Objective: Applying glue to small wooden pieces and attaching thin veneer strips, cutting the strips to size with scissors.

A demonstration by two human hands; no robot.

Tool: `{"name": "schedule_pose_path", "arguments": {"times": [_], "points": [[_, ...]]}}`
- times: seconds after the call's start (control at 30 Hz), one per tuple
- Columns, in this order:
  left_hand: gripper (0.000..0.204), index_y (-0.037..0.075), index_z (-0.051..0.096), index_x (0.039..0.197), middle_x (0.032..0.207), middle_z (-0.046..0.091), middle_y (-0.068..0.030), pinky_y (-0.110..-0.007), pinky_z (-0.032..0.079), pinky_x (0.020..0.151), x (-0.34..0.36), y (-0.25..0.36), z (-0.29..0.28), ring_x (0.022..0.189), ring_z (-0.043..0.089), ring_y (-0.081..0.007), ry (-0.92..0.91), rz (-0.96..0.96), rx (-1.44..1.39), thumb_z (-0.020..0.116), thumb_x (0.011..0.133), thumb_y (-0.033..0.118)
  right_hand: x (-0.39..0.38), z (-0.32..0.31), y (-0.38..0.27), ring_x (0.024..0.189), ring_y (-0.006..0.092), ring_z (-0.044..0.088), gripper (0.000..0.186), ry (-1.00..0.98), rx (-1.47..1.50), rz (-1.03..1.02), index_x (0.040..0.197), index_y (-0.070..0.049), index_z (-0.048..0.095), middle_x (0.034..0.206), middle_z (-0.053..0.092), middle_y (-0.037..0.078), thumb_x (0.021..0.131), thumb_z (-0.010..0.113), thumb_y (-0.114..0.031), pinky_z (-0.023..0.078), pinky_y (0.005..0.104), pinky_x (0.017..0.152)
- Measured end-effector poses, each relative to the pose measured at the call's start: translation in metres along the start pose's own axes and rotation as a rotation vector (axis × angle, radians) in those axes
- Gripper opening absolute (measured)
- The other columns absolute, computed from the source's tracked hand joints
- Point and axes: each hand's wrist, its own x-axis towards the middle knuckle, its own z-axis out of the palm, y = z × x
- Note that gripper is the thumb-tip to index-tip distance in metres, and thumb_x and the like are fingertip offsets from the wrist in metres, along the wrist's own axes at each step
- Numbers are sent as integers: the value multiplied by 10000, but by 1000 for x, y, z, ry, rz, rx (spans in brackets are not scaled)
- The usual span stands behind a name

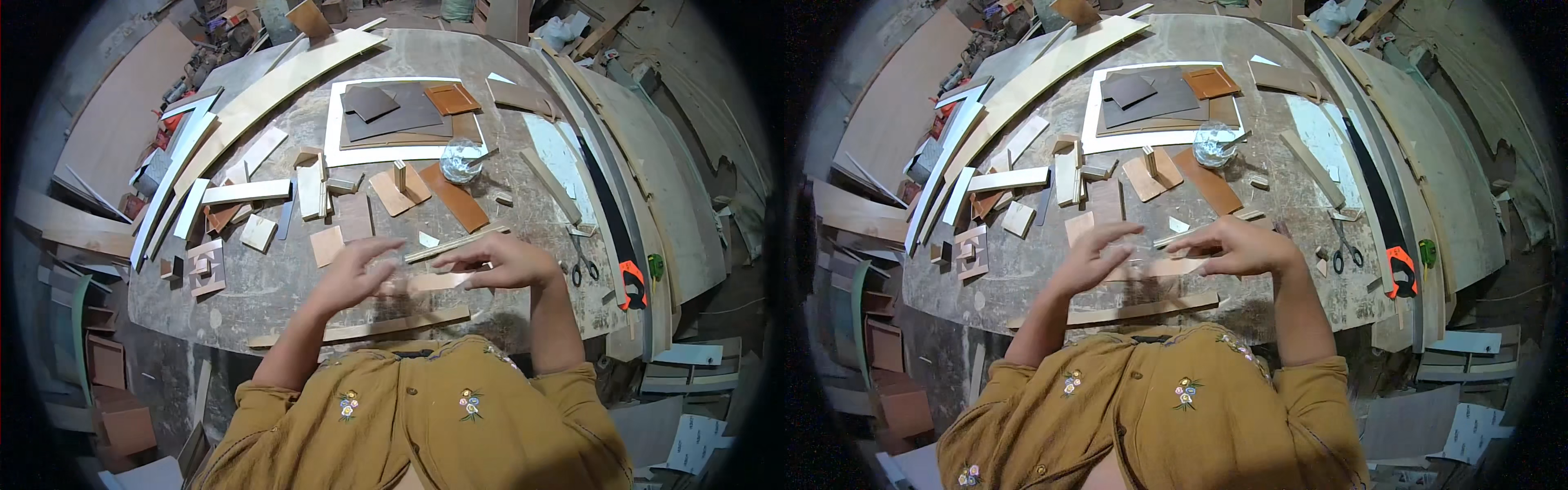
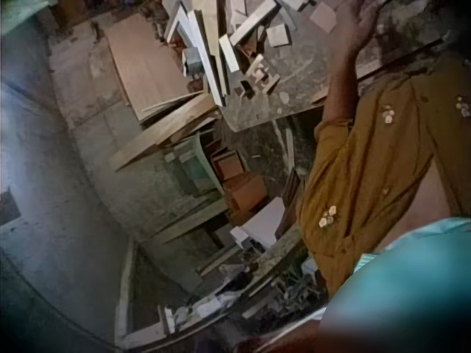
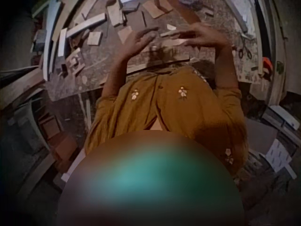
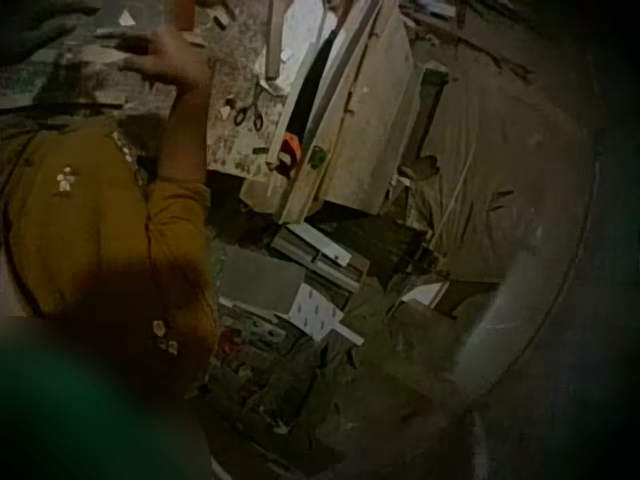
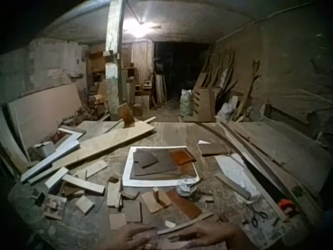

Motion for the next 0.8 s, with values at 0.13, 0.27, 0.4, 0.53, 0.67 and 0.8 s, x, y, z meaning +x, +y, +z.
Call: {"name": "schedule_pose_path", "arguments": {"times": [0.13, 0.27, 0.4, 0.53, 0.67, 0.8], "points": [[335, -26, 581, 1006, 838, 648, -79, -291, 458, 684, 9, 13, 26, 733, 581, -139, -295, -101, -217, 605, 843, 265, 10, 7, -20, 836, 119, 600, 398, 24, 31, 114, 1174, -35, 562, 973, 644, 82, 788, 645, -90, 488, 281, 722], [175, 17, 572, 867, 754, 551, 9, -221, 423, 616, 15, 8, 31, 672, 500, -60, -221, -259, -748, 616, 848, 185, -1, 11, 6, 800, 113, 593, 351, 517, 226, 31, 1082, -5, 600, 902, 631, 59, 737, 655, -41, 486, 245, 722], [202, 16, 582, 942, 794, 570, 0, -236, 433, 637, 12, 7, 20, 716, 520, -82, -89, -269, -819, 621, 839, 184, -51, -6, 74, 749, 195, 623, 205, 997, -174, 292, 912, -17, 649, 801, 645, 107, 725, 663, -102, 491, 297, 671], [210, 20, 560, 983, 794, 572, -14, -245, 439, 649, 14, 5, 12, 726, 542, -102, -19, -264, -871, 609, 839, 164, -100, 10, 122, 686, 291, 609, 179, 1141, -715, 407, 836, -27, 651, 801, 625, 166, 677, 665, -108, 481, 351, 606], [164, 46, 547, 923, 782, 560, -14, -257, 443, 687, 26, 11, 9, 712, 541, -104, 24, -227, -923, 594, 844, 182, -114, 29, 130, 803, 330, 576, 237, 1089, -585, 569, 875, -23, 648, 836, 593, 178, 657, 689, -106, 452, 395, 717], [147, 45, 540, 944, 778, 556, -27, -265, 440, 703, 40, 28, 12, 732, 537, -114, 29, -225, -904, 577, 851, 154, -128, 35, 145, 823, 366, 557, 263, 1069, -648, 555, 924, -9, 623, 844, 582, 187, 691, 676, -120, 438, 432, 739]]}}
